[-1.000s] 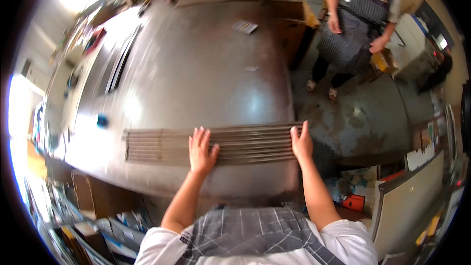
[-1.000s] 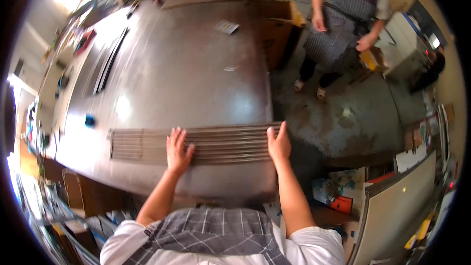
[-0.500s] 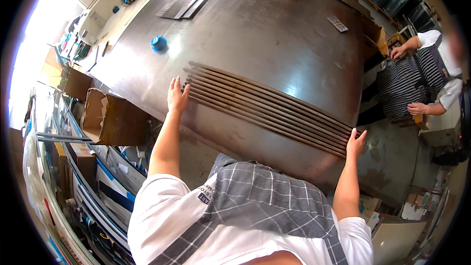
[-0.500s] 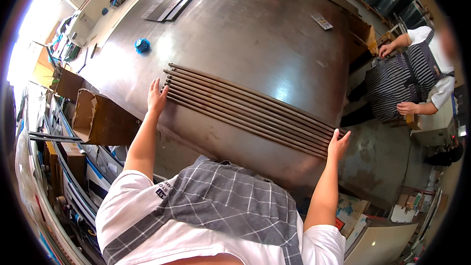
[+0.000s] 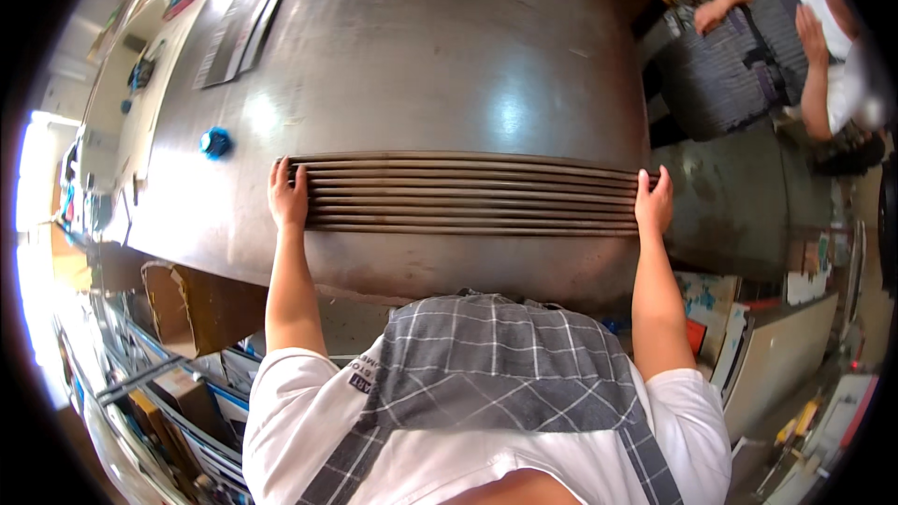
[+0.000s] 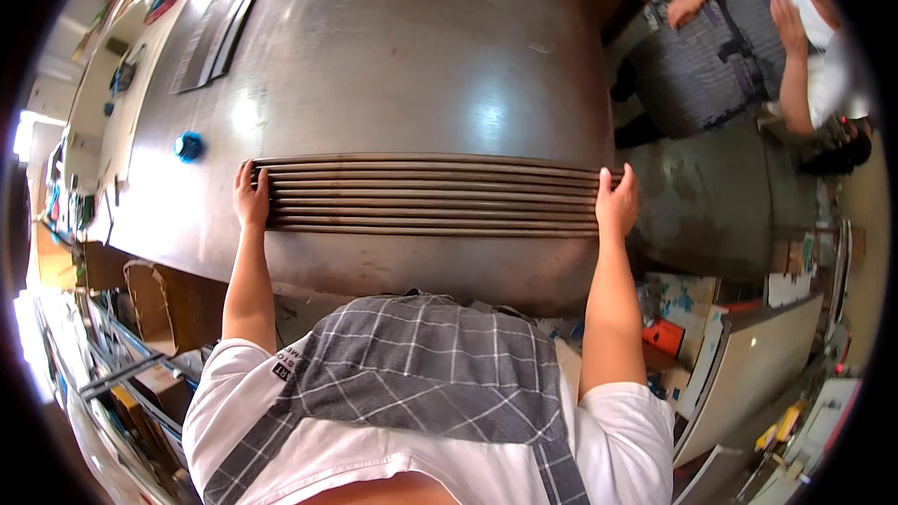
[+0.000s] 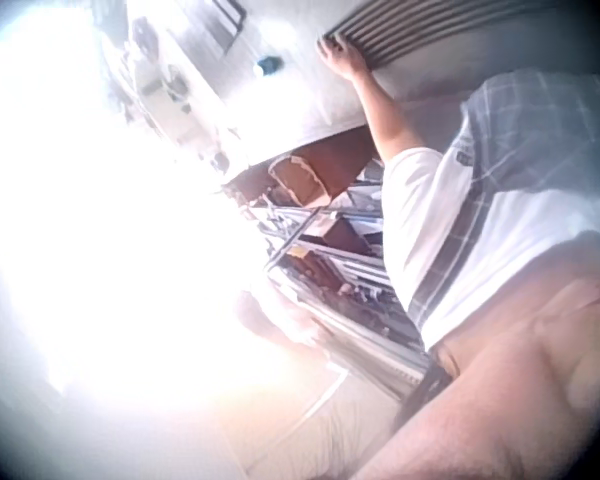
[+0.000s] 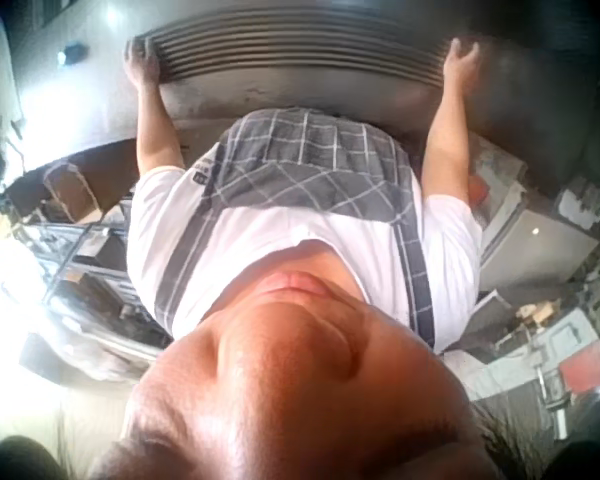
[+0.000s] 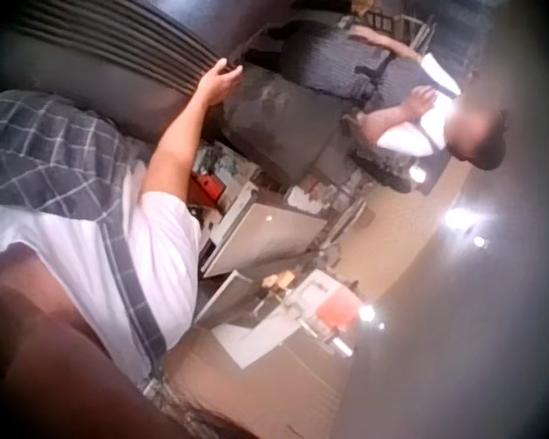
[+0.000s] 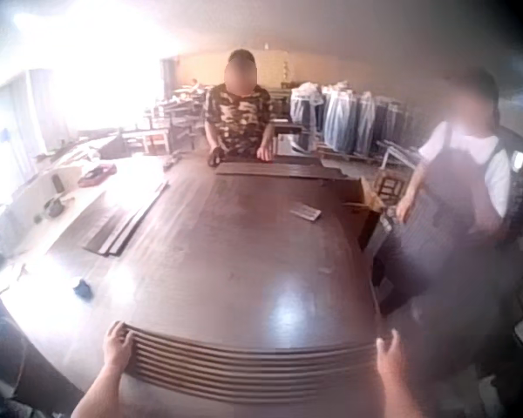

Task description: The person gathers long wooden strips from a rack and arranges them on a large metal worktable. They use a brush to apply a substance to the strips, then place a white sheet over them and press down. Finally, they position a dark rectangular panel over the assembly.

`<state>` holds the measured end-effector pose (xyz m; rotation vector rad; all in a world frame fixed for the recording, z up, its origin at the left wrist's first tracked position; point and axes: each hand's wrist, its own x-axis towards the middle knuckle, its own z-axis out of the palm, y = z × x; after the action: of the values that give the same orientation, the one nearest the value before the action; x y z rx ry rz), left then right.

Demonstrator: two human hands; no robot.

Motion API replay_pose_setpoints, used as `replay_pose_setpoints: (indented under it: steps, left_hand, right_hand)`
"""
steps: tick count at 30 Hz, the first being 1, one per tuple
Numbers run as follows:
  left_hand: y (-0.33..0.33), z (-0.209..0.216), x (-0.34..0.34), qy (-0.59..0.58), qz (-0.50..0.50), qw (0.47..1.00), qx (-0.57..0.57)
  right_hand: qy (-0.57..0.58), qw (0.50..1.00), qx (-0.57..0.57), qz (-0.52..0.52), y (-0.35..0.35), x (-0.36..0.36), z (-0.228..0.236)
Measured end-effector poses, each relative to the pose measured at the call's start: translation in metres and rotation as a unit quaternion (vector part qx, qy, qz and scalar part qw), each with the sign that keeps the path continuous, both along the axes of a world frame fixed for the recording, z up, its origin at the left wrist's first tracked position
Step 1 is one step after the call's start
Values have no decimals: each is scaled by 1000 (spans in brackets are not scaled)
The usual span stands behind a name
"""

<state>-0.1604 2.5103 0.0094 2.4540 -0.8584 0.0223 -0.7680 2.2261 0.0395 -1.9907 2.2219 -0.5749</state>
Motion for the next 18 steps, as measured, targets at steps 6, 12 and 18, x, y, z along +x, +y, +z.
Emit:
replay_pose_setpoints:
  steps: [6,12,18]
  left_hand:
    - [-17,12,-22,-123,9,989,79]
    - [-53,38,-109,-134,-228,959,104]
    - [-54,35,-140,-113,-268,946,144]
  right_hand:
    - [2,1000,-28,7,-2,-7,-7]
    - [-74,996,41,39,-11,-21,-7]
    - [-4,997,11,78,-6,-39,-32]
